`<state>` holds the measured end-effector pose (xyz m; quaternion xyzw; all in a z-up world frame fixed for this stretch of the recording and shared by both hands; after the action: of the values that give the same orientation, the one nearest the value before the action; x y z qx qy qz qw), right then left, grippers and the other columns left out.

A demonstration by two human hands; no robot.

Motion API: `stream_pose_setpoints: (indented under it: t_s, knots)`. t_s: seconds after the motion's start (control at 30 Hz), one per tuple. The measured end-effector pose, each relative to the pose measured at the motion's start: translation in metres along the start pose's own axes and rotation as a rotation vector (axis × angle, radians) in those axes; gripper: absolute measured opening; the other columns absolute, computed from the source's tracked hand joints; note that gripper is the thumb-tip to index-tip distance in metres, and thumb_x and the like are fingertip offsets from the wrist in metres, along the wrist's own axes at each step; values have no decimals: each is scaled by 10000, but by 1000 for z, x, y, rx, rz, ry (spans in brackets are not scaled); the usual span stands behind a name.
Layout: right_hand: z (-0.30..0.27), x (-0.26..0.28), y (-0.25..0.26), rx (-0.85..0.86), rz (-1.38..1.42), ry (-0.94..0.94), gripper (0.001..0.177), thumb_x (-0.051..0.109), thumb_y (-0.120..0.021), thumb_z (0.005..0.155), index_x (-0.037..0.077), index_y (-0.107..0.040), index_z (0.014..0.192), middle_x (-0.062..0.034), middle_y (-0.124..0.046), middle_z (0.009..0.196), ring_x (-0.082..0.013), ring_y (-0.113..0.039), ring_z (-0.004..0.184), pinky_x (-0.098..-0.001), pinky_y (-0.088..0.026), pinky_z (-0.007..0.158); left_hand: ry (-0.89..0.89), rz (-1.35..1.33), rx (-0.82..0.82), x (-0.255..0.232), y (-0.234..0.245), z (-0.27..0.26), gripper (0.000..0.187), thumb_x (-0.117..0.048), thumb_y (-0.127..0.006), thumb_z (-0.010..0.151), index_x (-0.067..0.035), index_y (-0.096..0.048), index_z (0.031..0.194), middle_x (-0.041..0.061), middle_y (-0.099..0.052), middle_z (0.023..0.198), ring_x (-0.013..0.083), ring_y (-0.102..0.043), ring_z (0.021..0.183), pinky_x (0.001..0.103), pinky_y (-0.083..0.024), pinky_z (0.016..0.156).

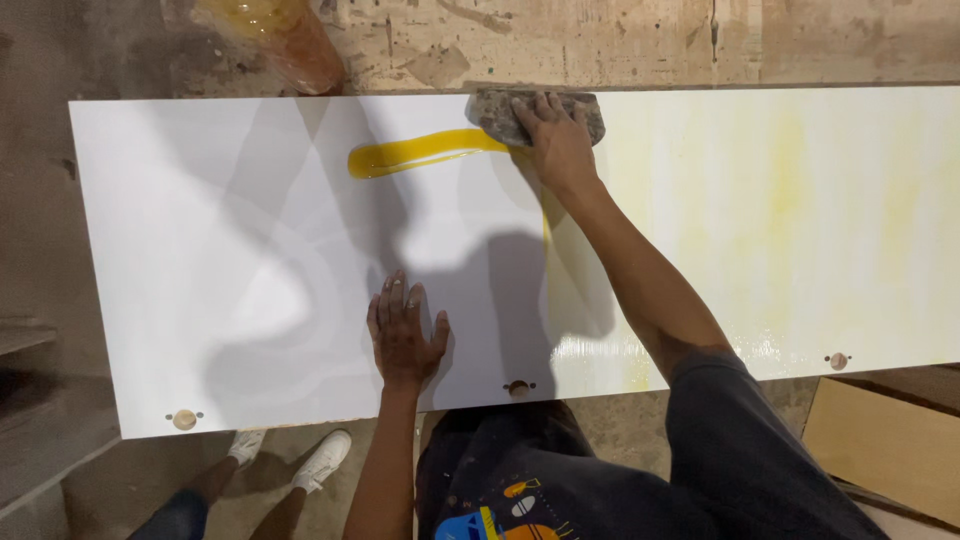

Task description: The person applies a yellow liquid from a bottle onto a white surface and spreads it evenly using a metal spreader.

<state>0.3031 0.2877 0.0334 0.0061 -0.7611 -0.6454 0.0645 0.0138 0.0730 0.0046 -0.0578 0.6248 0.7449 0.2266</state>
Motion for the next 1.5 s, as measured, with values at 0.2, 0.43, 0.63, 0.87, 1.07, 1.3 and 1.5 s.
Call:
stream_pose_setpoints:
  t_s: [0.2,0.43,0.63,0.87,1.07,1.3,1.5]
  knots:
    - [-35,2,-14,40,44,-86,593,5,-549,925,238,-599,1468,-188,-546,1516,-371,-501,1411,-633,-369,1109,-48,32,-61,0,-3,-1,568,-462,-648,879,-104,-601,1318,133,-507,1518,307,-464,1430,503,-338,1185]
    - [-197,74,-21,140,130,-94,600,82,-576,937,211,-543,1522,-223,-561,1505,-394,-507,1418,-623,-365,1121,-145,50,-201,-12,18,-3,441,-368,-552,968,-57,-656,1263,177,-588,1425,324,-557,1345,497,-415,1102]
    - [-344,131,-53,241,226,-72,687,17,-505,880,167,-499,1551,-266,-538,1502,-446,-482,1418,-640,-333,1125,-169,-95,-298,-4,19,-19,364,-194,-639,899,-32,-654,1224,167,-600,1407,334,-571,1331,502,-417,1097]
    - [-443,166,-84,265,141,-34,644,68,-462,875,242,-548,1489,-186,-558,1500,-387,-509,1405,-605,-372,1099,-225,-214,-210,8,33,-48,301,-104,-616,929,-9,-610,1215,192,-570,1381,381,-513,1356,513,-376,1123]
    - [-455,192,12,438,515,-142,593,-39,-443,887,161,-642,1408,-222,-639,1398,-447,-592,1290,-598,-488,1043,-189,-207,-196,57,44,-70,266,-80,-585,961,-18,-606,1218,186,-577,1391,382,-517,1351,522,-386,1107]
    - [-285,199,126,22,567,68,522,-87,-534,864,74,-689,1336,-258,-652,1350,-515,-631,1173,-646,-492,983,12,-108,-171,138,54,-62,306,-200,-564,1023,-2,-623,1249,206,-565,1445,370,-487,1396,512,-345,1131]
    - [-112,196,-51,117,82,148,587,400,-472,1036,220,-398,1589,-250,-329,1613,-461,-356,1460,-669,-309,1107,79,-89,-164,126,72,-50,281,-178,-479,1038,19,-586,1208,263,-507,1465,451,-448,1368,614,-351,1089]
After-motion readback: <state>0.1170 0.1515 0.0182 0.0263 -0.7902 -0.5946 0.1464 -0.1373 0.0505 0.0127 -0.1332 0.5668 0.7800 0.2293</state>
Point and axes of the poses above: each hand's wrist, its own z-axis towards the middle knuckle, its own y-axis out of the back of the hand, x = y × z, the point moved 8 cm from there along z, towards the middle knuckle
